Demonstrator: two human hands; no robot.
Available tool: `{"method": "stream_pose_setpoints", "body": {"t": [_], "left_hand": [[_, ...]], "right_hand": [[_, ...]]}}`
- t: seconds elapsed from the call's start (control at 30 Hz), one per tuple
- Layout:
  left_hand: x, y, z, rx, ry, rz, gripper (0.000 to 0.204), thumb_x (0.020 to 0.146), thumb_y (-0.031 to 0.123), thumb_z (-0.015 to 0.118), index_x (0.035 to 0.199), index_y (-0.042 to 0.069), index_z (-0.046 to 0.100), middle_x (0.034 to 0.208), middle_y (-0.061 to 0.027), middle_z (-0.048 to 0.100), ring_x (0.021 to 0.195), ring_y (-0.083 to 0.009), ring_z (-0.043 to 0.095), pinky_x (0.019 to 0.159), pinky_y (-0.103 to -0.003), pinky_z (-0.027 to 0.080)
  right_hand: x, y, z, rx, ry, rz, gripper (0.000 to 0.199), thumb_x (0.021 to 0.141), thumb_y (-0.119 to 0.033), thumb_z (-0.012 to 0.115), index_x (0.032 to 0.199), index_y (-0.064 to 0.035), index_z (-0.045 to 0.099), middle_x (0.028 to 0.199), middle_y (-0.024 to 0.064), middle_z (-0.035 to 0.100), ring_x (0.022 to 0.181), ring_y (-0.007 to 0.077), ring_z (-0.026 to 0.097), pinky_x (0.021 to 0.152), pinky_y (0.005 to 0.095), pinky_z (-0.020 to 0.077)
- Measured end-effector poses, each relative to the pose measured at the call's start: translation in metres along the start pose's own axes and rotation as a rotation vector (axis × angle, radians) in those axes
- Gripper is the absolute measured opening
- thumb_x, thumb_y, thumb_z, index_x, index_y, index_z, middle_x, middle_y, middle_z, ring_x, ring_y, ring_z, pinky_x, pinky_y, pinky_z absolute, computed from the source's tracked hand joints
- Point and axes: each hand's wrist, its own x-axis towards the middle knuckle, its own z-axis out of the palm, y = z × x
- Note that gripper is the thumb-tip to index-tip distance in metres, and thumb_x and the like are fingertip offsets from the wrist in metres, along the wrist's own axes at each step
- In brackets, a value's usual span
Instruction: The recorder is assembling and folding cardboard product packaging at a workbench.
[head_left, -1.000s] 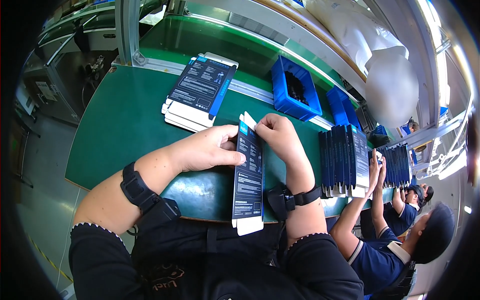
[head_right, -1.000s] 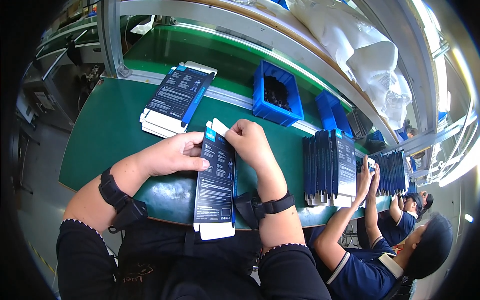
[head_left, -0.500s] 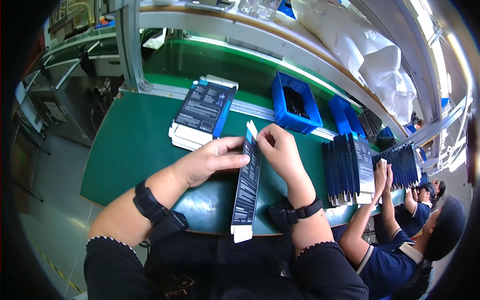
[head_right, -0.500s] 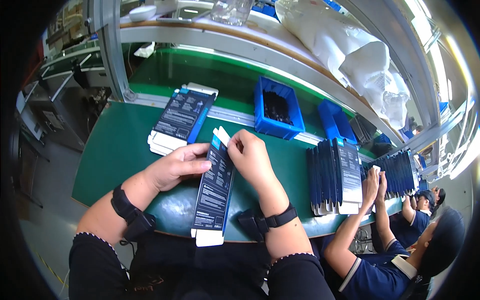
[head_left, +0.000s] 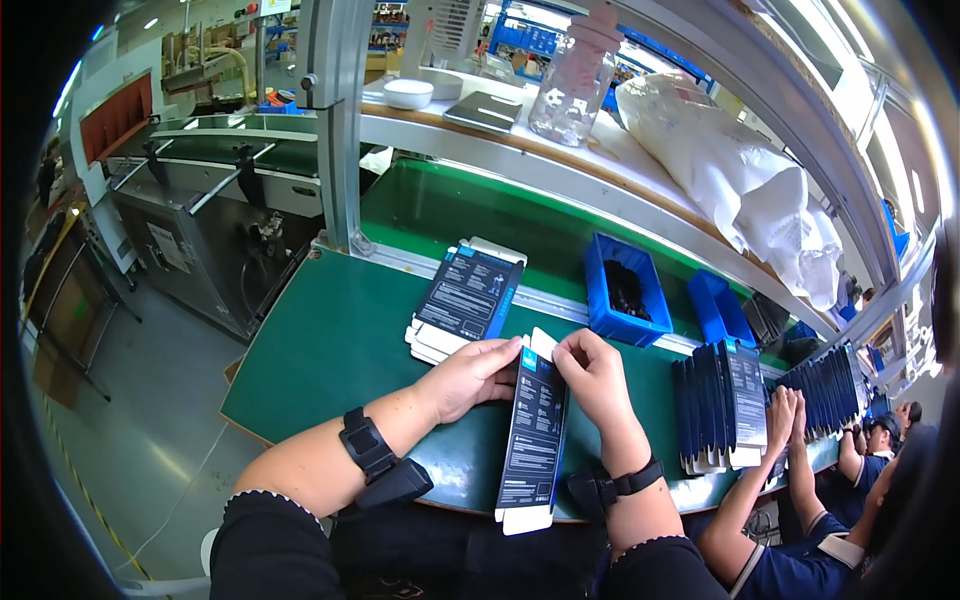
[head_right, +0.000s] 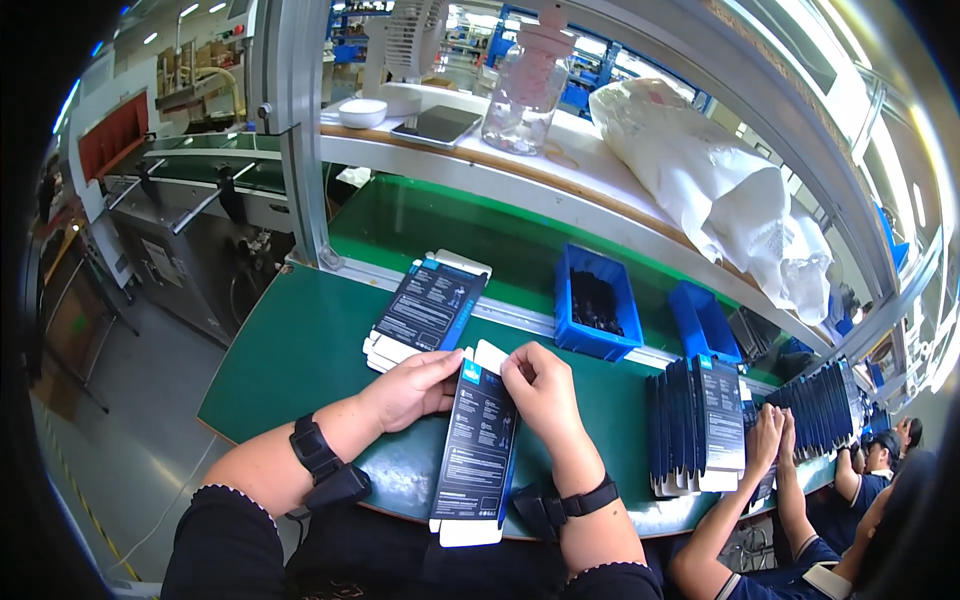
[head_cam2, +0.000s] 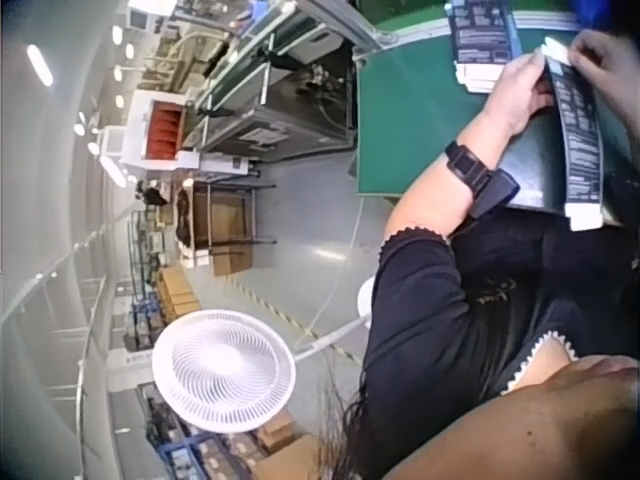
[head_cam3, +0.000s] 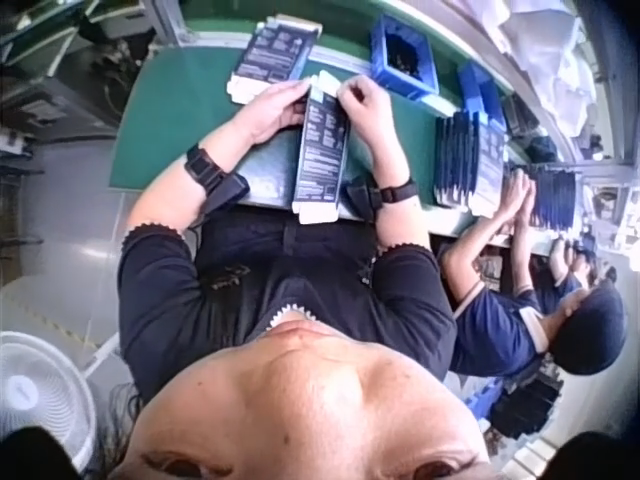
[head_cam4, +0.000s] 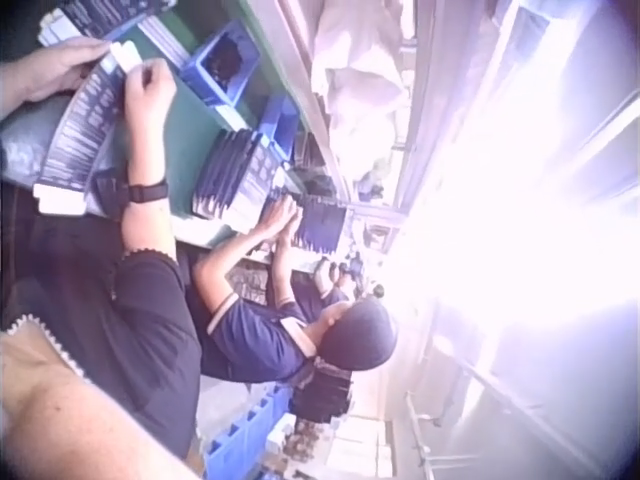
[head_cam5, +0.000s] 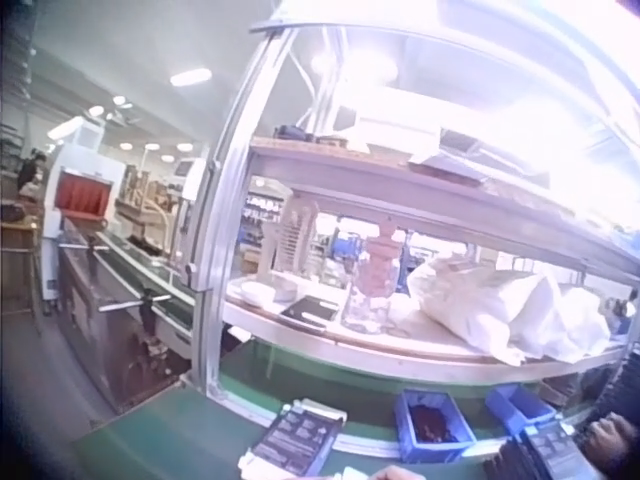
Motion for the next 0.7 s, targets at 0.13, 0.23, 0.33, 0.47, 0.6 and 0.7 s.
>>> {"method": "stream_pose_setpoints", "body": {"t": [0.13, 0.23, 0.33, 0.47, 0.6, 0.7], "left_hand": [[0.0003, 0.0011, -0.0019, -0.051, 0.004, -0.015, 0.03, 0.096, 0.029, 0.042, 0.109, 0.005, 0.055, 0.1, -0.0045, 0.06, 0.094, -0.0133, 0.057, 0.086, -0.031, 0.045], [0.0005, -0.0005, 0.0013, 0.089, 0.075, 0.0, 0.024, 0.095, 0.021, 0.045, 0.109, 0.004, 0.054, 0.099, -0.0044, 0.061, 0.091, -0.0119, 0.059, 0.083, -0.028, 0.047], [0.003, -0.0026, -0.0027, 0.142, 0.073, 0.004, 0.021, 0.089, 0.008, 0.051, 0.109, 0.002, 0.054, 0.097, -0.005, 0.061, 0.086, -0.0119, 0.06, 0.079, -0.025, 0.049], [0.0042, -0.0023, -0.0011, 0.311, 0.094, 0.05, 0.02, 0.085, 0.002, 0.054, 0.105, 0.0, 0.056, 0.095, -0.0057, 0.062, 0.086, -0.0116, 0.059, 0.078, -0.025, 0.048], [0.0007, -0.0015, 0.0003, 0.574, 0.079, 0.126, 0.015, 0.086, 0.002, 0.054, 0.1, 0.002, 0.059, 0.092, -0.0032, 0.062, 0.087, -0.0097, 0.057, 0.078, -0.025, 0.046], [0.0027, -0.0082, -0.0069, 0.684, 0.034, 0.142, 0.011, 0.086, 0.003, 0.054, 0.096, 0.003, 0.059, 0.09, -0.0017, 0.061, 0.086, -0.0089, 0.056, 0.077, -0.024, 0.046]], "right_hand": [[-0.0008, -0.0011, 0.0009, 0.039, -0.029, 0.016, 0.013, 0.079, -0.011, 0.061, 0.077, 0.0017, 0.058, 0.064, 0.0042, 0.056, 0.059, 0.0086, 0.051, 0.054, 0.0241, 0.0423], [-0.0014, -0.0005, 0.0027, 0.07, -0.075, 0.017, 0.014, 0.079, -0.011, 0.061, 0.078, 0.0017, 0.058, 0.064, 0.0036, 0.056, 0.059, 0.0078, 0.05, 0.054, 0.0235, 0.042], [-0.0032, -0.0028, 0.0065, 0.13, -0.133, 0.007, 0.014, 0.08, -0.011, 0.061, 0.079, 0.0018, 0.058, 0.065, 0.0028, 0.056, 0.059, 0.0068, 0.05, 0.053, 0.0229, 0.0417], [-0.0051, -0.0066, 0.007, 0.179, -0.181, -0.007, 0.013, 0.08, -0.011, 0.061, 0.08, 0.0016, 0.058, 0.067, 0.0021, 0.056, 0.06, 0.0056, 0.049, 0.053, 0.0222, 0.0413], [-0.0061, -0.0049, 0.0058, 0.137, -0.203, -0.031, 0.014, 0.08, -0.012, 0.061, 0.079, 0.0011, 0.058, 0.066, 0.0029, 0.056, 0.059, 0.0064, 0.048, 0.053, 0.0228, 0.0408], [-0.0074, -0.0074, 0.0045, 0.096, -0.24, -0.047, 0.014, 0.08, -0.013, 0.061, 0.077, 0.0011, 0.058, 0.066, 0.0035, 0.055, 0.058, 0.0075, 0.048, 0.053, 0.0238, 0.0407]]}}
